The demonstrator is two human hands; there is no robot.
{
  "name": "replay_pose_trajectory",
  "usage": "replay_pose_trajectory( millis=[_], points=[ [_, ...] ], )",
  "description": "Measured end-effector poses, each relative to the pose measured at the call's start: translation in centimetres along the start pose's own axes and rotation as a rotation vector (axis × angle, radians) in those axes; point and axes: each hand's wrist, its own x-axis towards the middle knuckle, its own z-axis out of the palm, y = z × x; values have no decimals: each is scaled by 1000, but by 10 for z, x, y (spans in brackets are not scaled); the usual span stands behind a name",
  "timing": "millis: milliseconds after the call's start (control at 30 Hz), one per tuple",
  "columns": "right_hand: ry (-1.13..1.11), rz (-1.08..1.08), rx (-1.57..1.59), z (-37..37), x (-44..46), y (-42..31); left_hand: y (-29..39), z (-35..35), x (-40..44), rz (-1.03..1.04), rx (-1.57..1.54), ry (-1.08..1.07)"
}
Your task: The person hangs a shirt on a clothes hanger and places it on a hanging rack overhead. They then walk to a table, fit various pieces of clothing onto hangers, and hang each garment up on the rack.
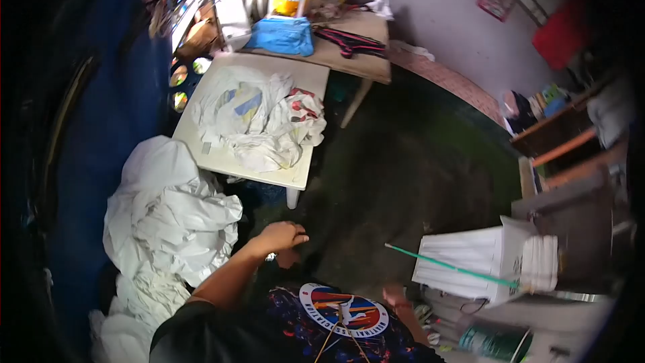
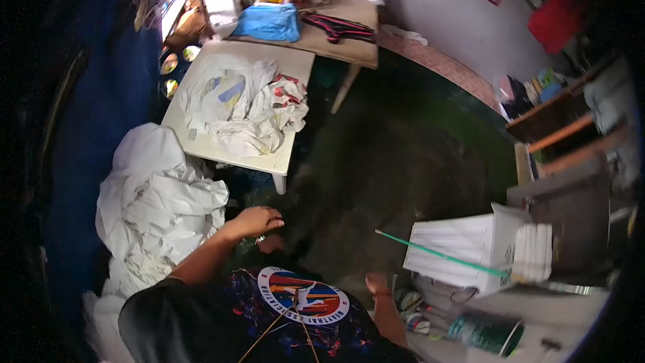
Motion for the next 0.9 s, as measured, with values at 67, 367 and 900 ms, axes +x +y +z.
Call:
replay_pose_trajectory(
  millis=[67, 367, 900],
  points=[
    [38, -121, -35, -43, 87, -48, -10, -18, 14, -122, -33, 61],
    [-61, -587, 155, -149, 233, -358, -119, -68, 93, -654, -170, 659],
    [239, -1081, -171, -336, 567, -633, -205, -210, 292, -1039, -221, 818]
  ],
)
